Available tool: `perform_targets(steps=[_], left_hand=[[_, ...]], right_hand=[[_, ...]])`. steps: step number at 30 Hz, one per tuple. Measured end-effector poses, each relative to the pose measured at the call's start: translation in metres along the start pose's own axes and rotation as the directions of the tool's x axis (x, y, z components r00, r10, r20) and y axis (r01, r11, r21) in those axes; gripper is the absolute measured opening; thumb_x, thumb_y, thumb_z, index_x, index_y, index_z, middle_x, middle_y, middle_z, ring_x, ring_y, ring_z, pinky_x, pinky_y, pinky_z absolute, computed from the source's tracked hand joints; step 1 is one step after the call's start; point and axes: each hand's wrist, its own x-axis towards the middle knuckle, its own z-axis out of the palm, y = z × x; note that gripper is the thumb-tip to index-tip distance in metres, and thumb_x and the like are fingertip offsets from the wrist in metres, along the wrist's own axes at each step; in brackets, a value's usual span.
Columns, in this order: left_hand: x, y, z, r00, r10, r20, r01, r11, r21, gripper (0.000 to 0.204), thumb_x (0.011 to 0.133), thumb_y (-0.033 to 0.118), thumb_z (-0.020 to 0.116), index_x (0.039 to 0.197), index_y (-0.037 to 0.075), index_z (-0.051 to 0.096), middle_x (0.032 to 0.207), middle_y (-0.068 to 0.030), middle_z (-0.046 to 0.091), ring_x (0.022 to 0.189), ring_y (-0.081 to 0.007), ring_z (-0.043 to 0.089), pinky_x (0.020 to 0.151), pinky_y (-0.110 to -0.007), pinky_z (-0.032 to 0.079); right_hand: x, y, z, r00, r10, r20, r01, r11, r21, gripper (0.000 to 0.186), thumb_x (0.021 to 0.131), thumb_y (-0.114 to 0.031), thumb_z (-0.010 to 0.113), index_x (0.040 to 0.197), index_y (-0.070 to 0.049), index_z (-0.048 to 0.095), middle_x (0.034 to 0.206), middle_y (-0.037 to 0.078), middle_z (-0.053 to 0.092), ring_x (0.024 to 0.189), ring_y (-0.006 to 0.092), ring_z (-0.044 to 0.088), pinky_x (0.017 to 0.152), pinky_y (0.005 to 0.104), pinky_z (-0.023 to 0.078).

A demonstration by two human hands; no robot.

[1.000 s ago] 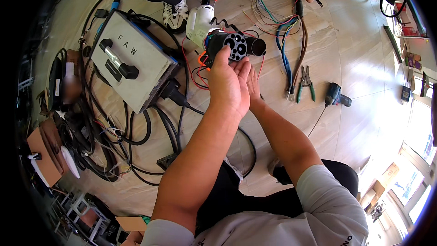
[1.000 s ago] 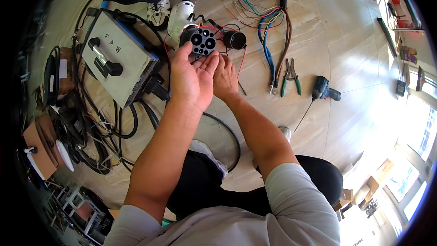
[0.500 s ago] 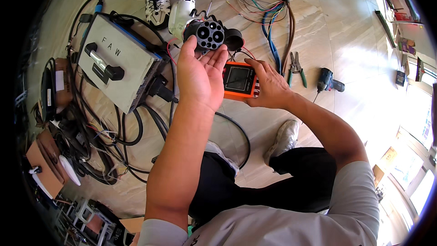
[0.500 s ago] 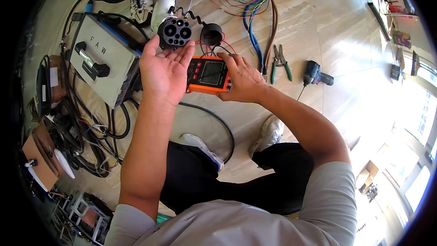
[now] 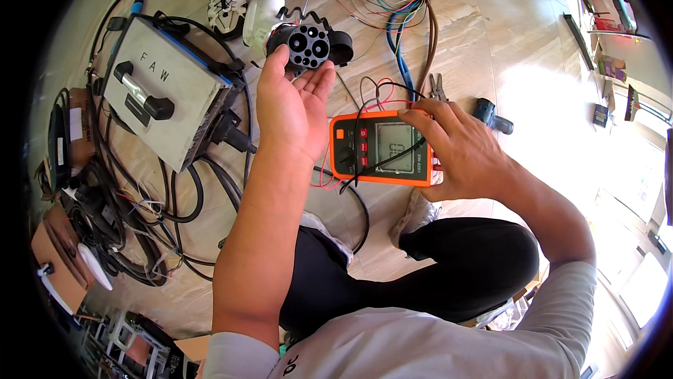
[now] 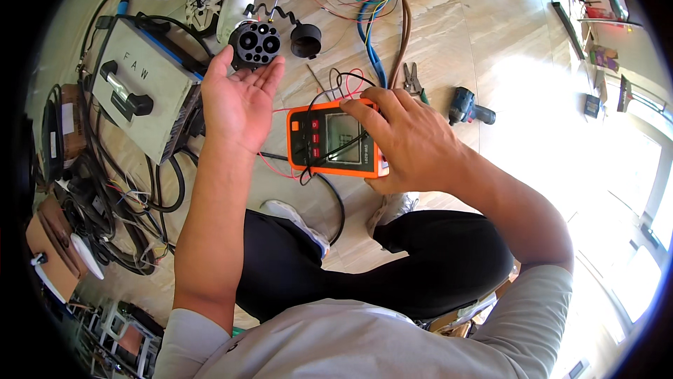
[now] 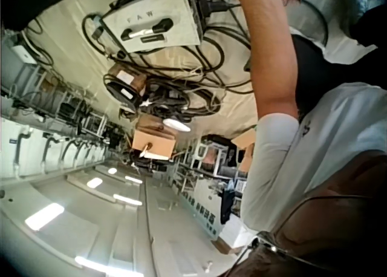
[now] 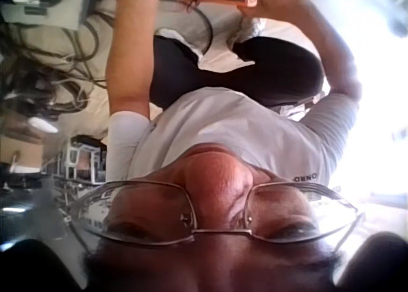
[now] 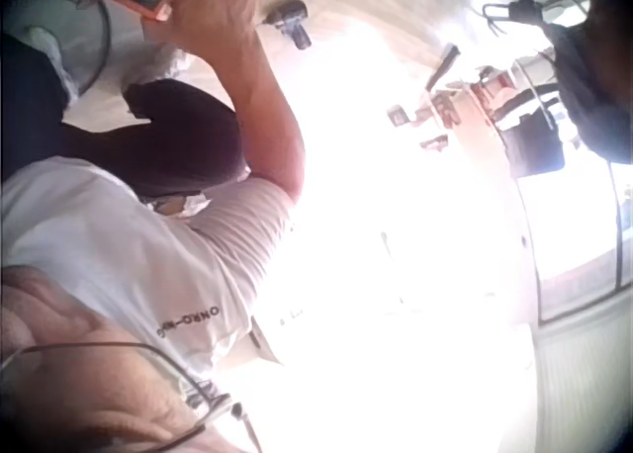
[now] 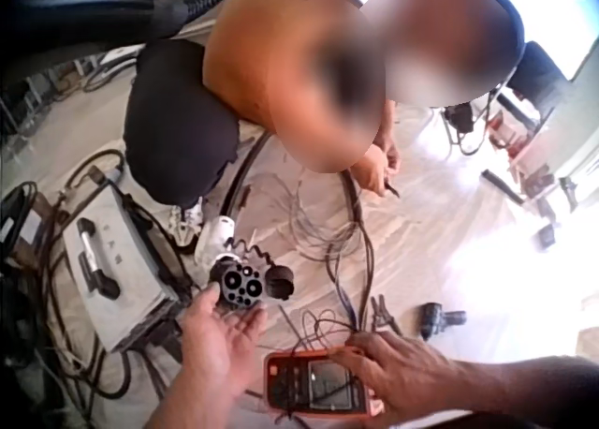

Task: The person uses pliers to strip wires at a workbench and then uses a multimeter to test a large electrical connector located on the floor while other people work nearby.

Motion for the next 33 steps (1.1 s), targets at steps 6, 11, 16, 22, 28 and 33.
perform_targets(steps=[6,11,16,22,28,33], left_hand=[[0.003,-0.002,-0.002,1.000,-0.008,-0.029,0.007,1.000,-0.018,0.048,0.095,0.028,0.055,0.121,-0.012,0.042,0.118,-0.0227,0.050,0.113,-0.0346,0.053,0.105,-0.044,0.044],[0.002,-0.010,0.002,0.995,-0.044,-0.094,0.039,0.998,-0.055,0.045,0.094,0.027,0.057,0.119,-0.008,0.042,0.115,-0.0211,0.052,0.109,-0.0344,0.055,0.103,-0.043,0.046],[0.007,-0.025,0.000,0.993,-0.078,-0.092,0.076,0.997,-0.032,0.043,0.093,0.026,0.059,0.117,-0.006,0.042,0.112,-0.0195,0.052,0.106,-0.0327,0.056,0.101,-0.041,0.048],[0.028,-0.058,-0.007,0.978,-0.172,-0.119,0.181,0.981,0.068,0.038,0.091,0.032,0.062,0.114,0.003,0.052,0.100,-0.0083,0.054,0.090,-0.0196,0.057,0.088,-0.032,0.050],[0.068,-0.108,-0.032,0.969,-0.186,-0.165,0.212,0.964,0.158,0.035,0.092,0.025,0.065,0.115,0.004,0.050,0.099,-0.0084,0.056,0.079,-0.0186,0.059,0.081,-0.033,0.052],[0.086,-0.130,-0.046,0.962,-0.201,-0.186,0.234,0.956,0.175,0.036,0.091,0.022,0.065,0.115,0.002,0.048,0.099,-0.0096,0.056,0.077,-0.0205,0.059,0.078,-0.035,0.053]], right_hand=[[-0.017,-0.039,-0.048,0.998,-0.023,0.061,0.030,0.994,-0.105,0.086,0.056,-0.025,0.082,0.132,-0.008,0.047,0.123,0.018,0.049,0.103,0.0343,0.056,0.081,0.0409,0.051],[-0.039,-0.063,-0.063,0.996,0.057,0.069,-0.053,0.997,-0.061,0.085,0.056,-0.025,0.081,0.132,-0.008,0.049,0.125,0.017,0.049,0.108,0.0354,0.056,0.085,0.0423,0.050],[-0.062,-0.069,-0.047,0.987,0.160,-0.003,-0.159,0.984,0.079,0.082,0.055,-0.022,0.079,0.130,-0.007,0.050,0.123,0.017,0.051,0.108,0.0365,0.056,0.088,0.0447,0.050],[-0.073,-0.066,-0.024,0.974,0.225,0.030,-0.226,0.956,0.189,0.081,0.056,-0.022,0.078,0.130,-0.006,0.049,0.124,0.016,0.050,0.111,0.0354,0.055,0.091,0.0435,0.049],[-0.080,-0.055,-0.021,0.980,0.184,0.079,-0.195,0.968,0.159,0.081,0.055,-0.020,0.078,0.129,-0.005,0.050,0.119,0.016,0.050,0.110,0.0352,0.054,0.090,0.0412,0.049],[-0.091,-0.038,-0.022,0.978,0.186,0.097,-0.197,0.973,0.124,0.077,0.057,-0.017,0.077,0.128,-0.004,0.050,0.117,0.017,0.052,0.106,0.0334,0.056,0.088,0.0402,0.050]])
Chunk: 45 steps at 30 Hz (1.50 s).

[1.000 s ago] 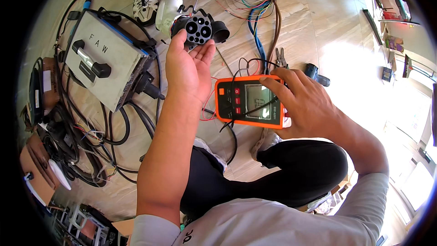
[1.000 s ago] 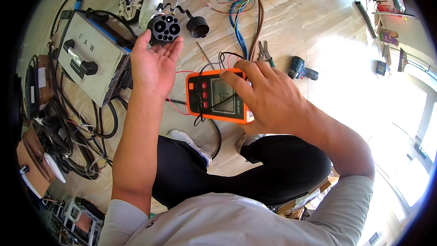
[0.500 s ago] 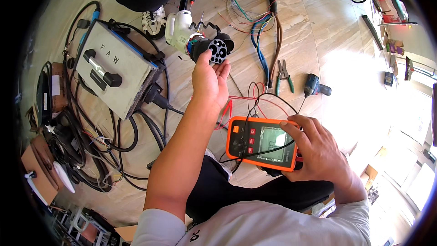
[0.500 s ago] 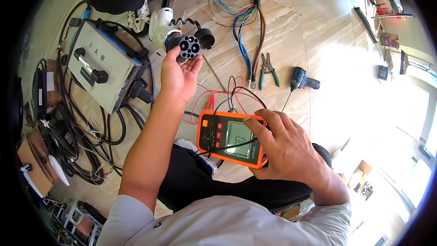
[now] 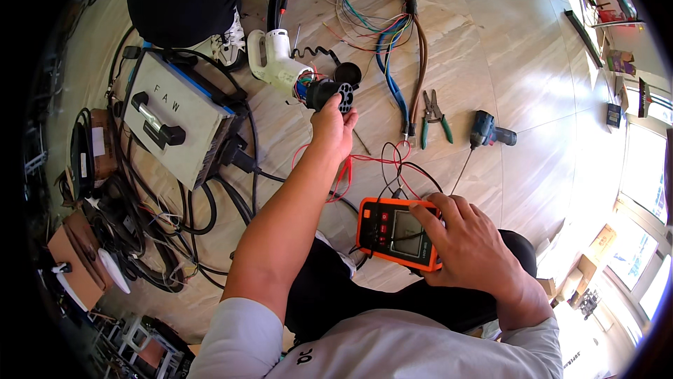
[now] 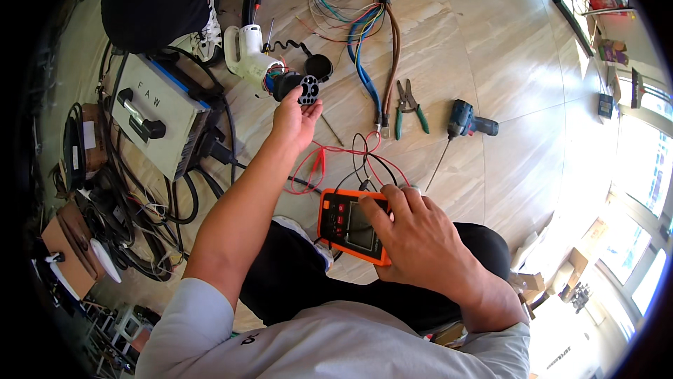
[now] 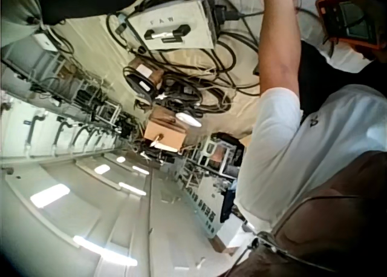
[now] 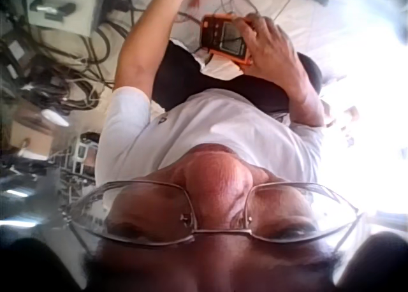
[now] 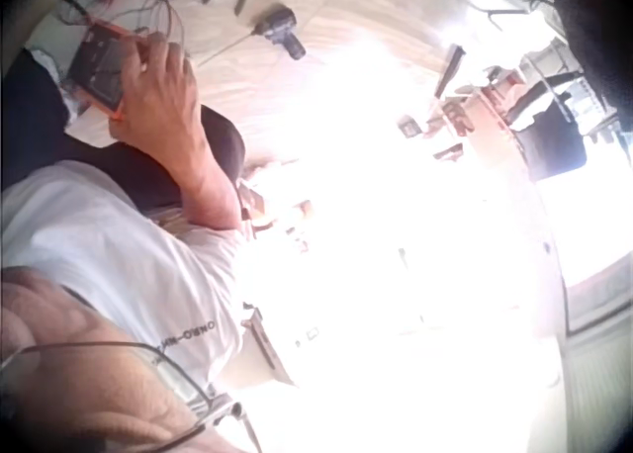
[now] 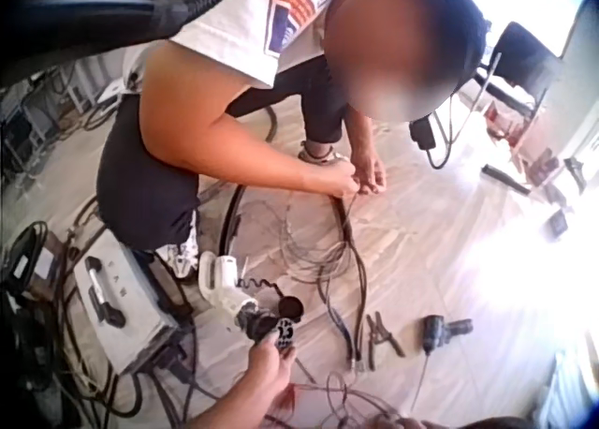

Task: The person uses pliers to strip wires at a workbench and then uses a multimeter to test a large electrical connector located on the floor while other people work nearby.

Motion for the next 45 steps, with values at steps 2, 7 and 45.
perform_targets(steps=[2,7,45], left_hand=[[0.008,-0.005,-0.002,1.000,-0.011,0.000,0.011,1.000,0.014,0.036,0.091,0.022,0.065,0.115,0.002,0.049,0.100,-0.0103,0.055,0.079,-0.0213,0.059,0.079,-0.035,0.053],[0.017,-0.017,0.003,1.000,-0.029,-0.009,0.030,0.998,0.048,0.034,0.094,0.028,0.062,0.113,0.001,0.054,0.104,-0.0148,0.054,0.096,-0.0277,0.056,0.095,-0.041,0.049],[-0.820,0.178,0.017,0.885,0.436,0.162,-0.448,0.893,0.042,0.074,0.088,0.060,0.061,0.127,-0.002,0.052,0.113,-0.0117,0.065,0.096,-0.0158,0.067,0.079,-0.031,0.058]], right_hand=[[-0.002,0.008,-0.001,1.000,0.003,-0.012,-0.003,1.000,-0.028,0.077,0.056,-0.018,0.078,0.127,-0.004,0.051,0.116,0.017,0.052,0.105,0.0332,0.056,0.089,0.0403,0.050],[-0.011,0.013,-0.009,1.000,0.013,-0.007,-0.013,0.999,-0.033,0.084,0.053,-0.020,0.081,0.128,-0.004,0.048,0.118,0.018,0.052,0.108,0.0341,0.056,0.089,0.0408,0.050],[-0.235,-0.308,-0.393,0.708,-0.651,-0.274,0.685,0.728,0.041,0.093,0.068,-0.033,0.083,0.143,-0.005,0.035,0.146,0.017,0.039,0.130,0.0382,0.042,0.108,0.0484,0.034]])
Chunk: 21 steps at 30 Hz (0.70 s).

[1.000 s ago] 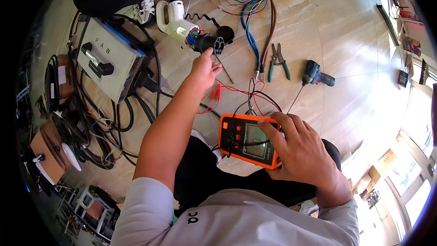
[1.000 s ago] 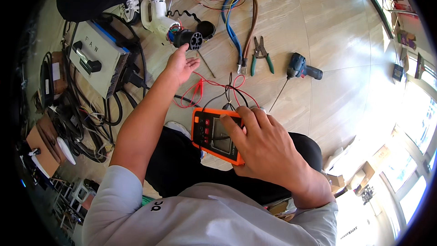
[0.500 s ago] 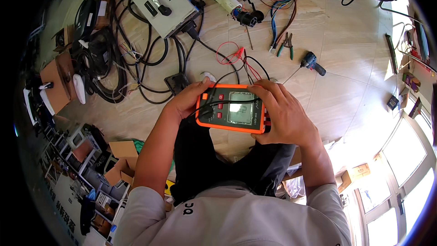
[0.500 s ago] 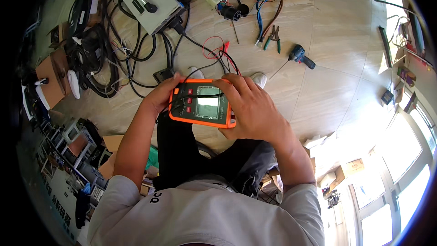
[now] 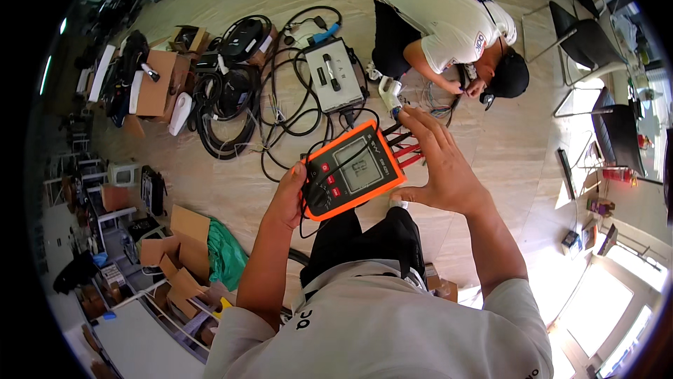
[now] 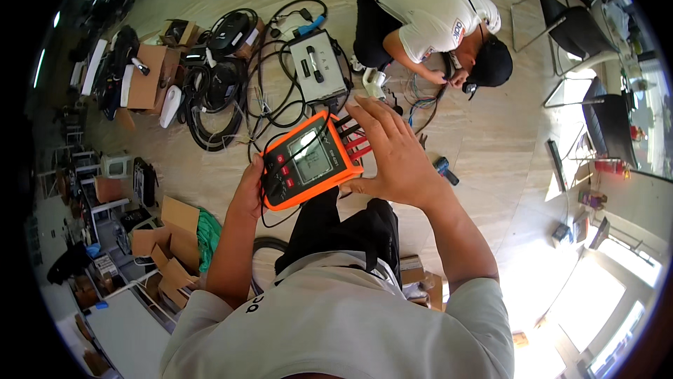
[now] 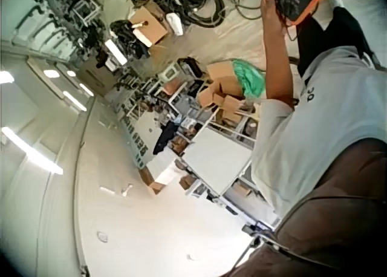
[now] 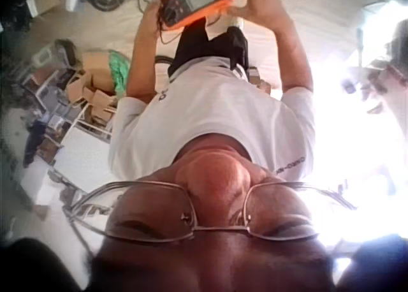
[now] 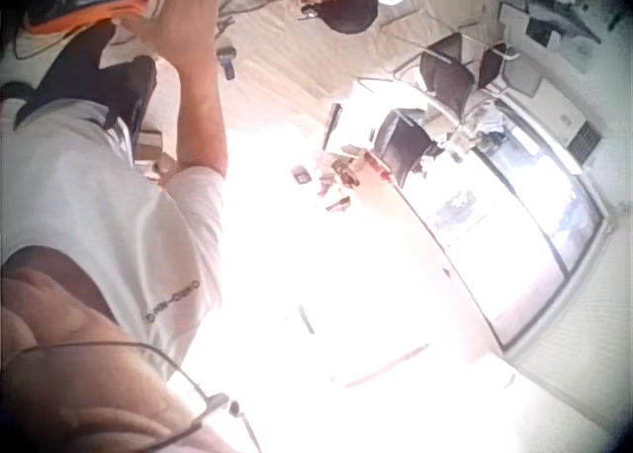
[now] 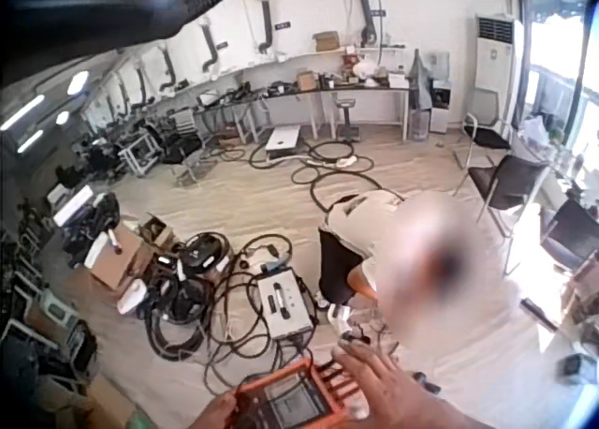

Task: The person uses pliers to strip wires at a workbench and then uses a multimeter to test a large electrical connector located on the floor while other people work nearby.

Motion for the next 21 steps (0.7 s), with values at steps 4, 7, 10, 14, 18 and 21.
perform_targets(steps=[4,7,10,14,18,21], left_hand=[[-0.053,-0.002,0.007,0.974,0.215,-0.072,-0.225,0.953,-0.204,0.072,0.096,0.062,0.040,0.134,0.001,0.048,0.123,-0.0141,0.062,0.104,-0.0194,0.067,0.081,-0.033,0.059],[-0.086,0.004,0.020,0.908,0.391,-0.150,-0.418,0.869,-0.263,0.074,0.097,0.064,0.032,0.136,0.002,0.046,0.125,-0.0137,0.061,0.106,-0.0200,0.066,0.082,-0.034,0.059],[-0.124,0.012,0.037,0.798,0.533,-0.281,-0.597,0.762,-0.252,0.070,0.097,0.060,0.039,0.131,0.000,0.043,0.118,-0.0115,0.061,0.099,-0.0166,0.065,0.083,-0.032,0.057],[-0.150,0.004,0.027,0.591,0.706,-0.389,-0.799,0.577,-0.167,0.072,0.096,0.059,0.043,0.133,-0.002,0.034,0.125,-0.0127,0.054,0.113,-0.0184,0.058,0.095,-0.034,0.051],[-0.173,0.002,-0.001,0.486,0.729,-0.483,-0.862,0.490,-0.128,0.071,0.097,0.057,0.043,0.137,0.000,0.027,0.131,-0.0129,0.049,0.119,-0.0189,0.054,0.100,-0.036,0.047],[-0.202,0.007,-0.033,0.488,0.710,-0.508,-0.862,0.485,-0.150,0.069,0.098,0.054,0.042,0.140,0.004,0.019,0.137,-0.0111,0.043,0.124,-0.0198,0.050,0.101,-0.039,0.046]], right_hand=[[-0.007,-0.038,0.015,0.848,-0.019,-0.530,0.150,0.967,0.206,0.051,0.087,-0.019,0.068,0.127,0.004,0.048,0.133,0.022,0.050,0.123,0.0353,0.048,0.105,0.0430,0.037],[-0.018,-0.081,0.047,0.755,-0.020,-0.655,0.230,0.944,0.235,0.025,0.090,-0.005,0.055,0.112,0.005,0.053,0.117,0.020,0.056,0.110,0.0331,0.054,0.099,0.0413,0.041],[-0.005,-0.127,0.076,0.977,0.149,-0.149,0.020,0.640,0.768,0.059,0.100,-0.036,0.053,0.142,0.000,0.032,0.135,0.014,0.046,0.124,0.0236,0.047,0.102,0.0385,0.040],[0.030,-0.188,0.098,0.992,0.034,0.120,-0.124,0.318,0.940,0.075,0.098,-0.047,0.052,0.152,-0.010,0.015,0.143,0.011,0.040,0.129,0.0222,0.044,0.103,0.0396,0.042],[0.060,-0.234,0.141,0.994,0.006,0.108,-0.106,0.270,0.957,0.067,0.103,-0.038,0.046,0.151,-0.005,0.015,0.141,0.013,0.042,0.125,0.0195,0.047,0.102,0.0360,0.043],[0.078,-0.274,0.170,0.982,-0.044,0.185,-0.172,0.210,0.963,0.064,0.103,-0.035,0.046,0.151,-0.003,0.017,0.138,0.013,0.045,0.121,0.0182,0.050,0.100,0.0333,0.044]])
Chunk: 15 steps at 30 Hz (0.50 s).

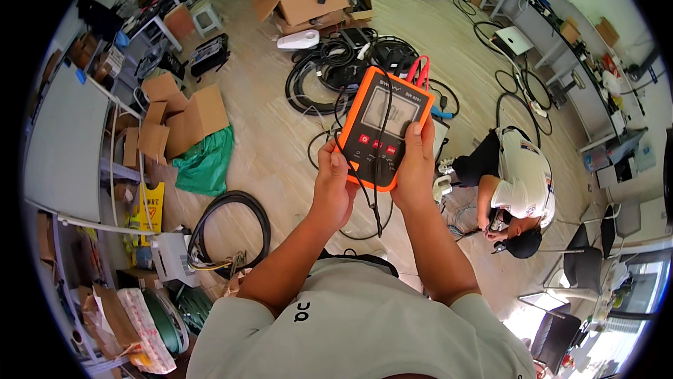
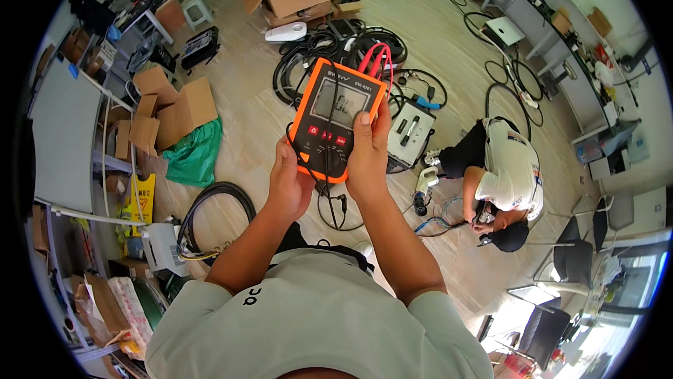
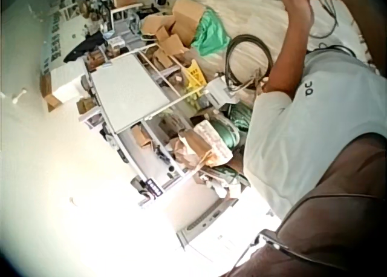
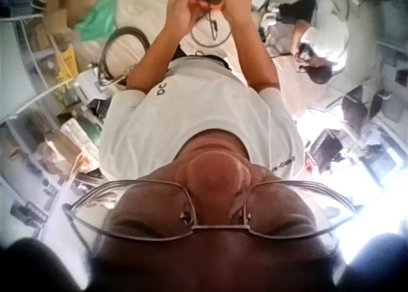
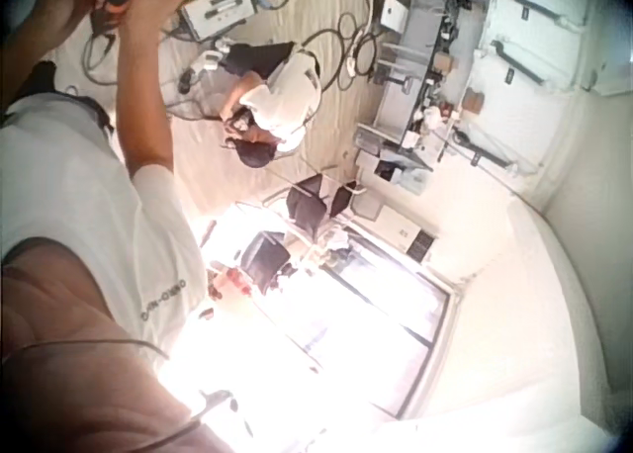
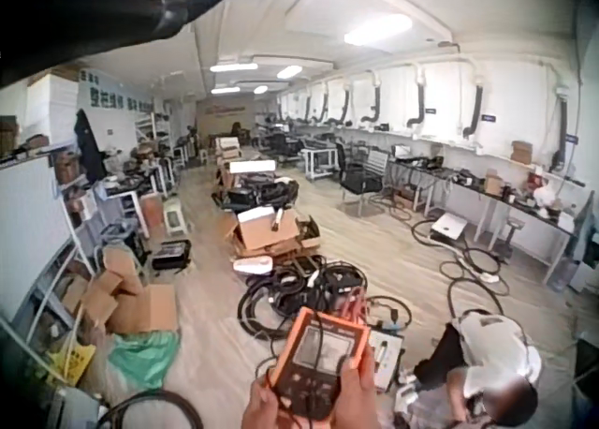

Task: The person uses pliers to strip wires at a workbench and then uses a multimeter to test a large electrical connector located on the floor while other people work nearby.

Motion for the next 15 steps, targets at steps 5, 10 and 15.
perform_targets(steps=[5,10,15], left_hand=[[0.026,0.079,-0.068,0.997,-0.076,-0.013,0.077,0.996,0.042,0.078,0.093,0.050,0.058,0.142,0.005,0.017,0.136,-0.0114,0.042,0.125,-0.0214,0.048,0.101,-0.041,0.046],[0.071,0.136,-0.154,0.996,0.078,-0.049,-0.063,0.963,0.263,0.099,0.079,0.031,0.082,0.144,0.006,0.011,0.134,-0.0143,0.040,0.122,-0.0217,0.051,0.097,-0.038,0.051],[0.113,0.208,-0.214,0.967,-0.149,-0.209,0.192,0.960,0.205,0.099,0.080,0.017,0.080,0.144,0.006,0.006,0.131,-0.0151,0.042,0.087,-0.0151,0.063,0.070,-0.029,0.057]], right_hand=[[0.048,0.045,0.089,0.991,0.022,0.134,-0.020,1.000,-0.019,0.059,0.103,-0.034,0.047,0.149,-0.003,0.025,0.129,0.011,0.052,0.112,0.0164,0.056,0.093,0.0301,0.049],[0.098,0.109,0.196,0.981,-0.001,0.193,0.014,0.998,-0.067,0.056,0.103,-0.031,0.048,0.147,-0.002,0.029,0.128,0.010,0.053,0.112,0.0153,0.056,0.092,0.0293,0.050],[0.155,0.172,0.277,0.981,0.025,0.192,0.002,0.991,-0.137,0.055,0.103,-0.029,0.048,0.147,-0.001,0.028,0.132,0.011,0.051,0.114,0.0147,0.055,0.094,0.0290,0.048]])
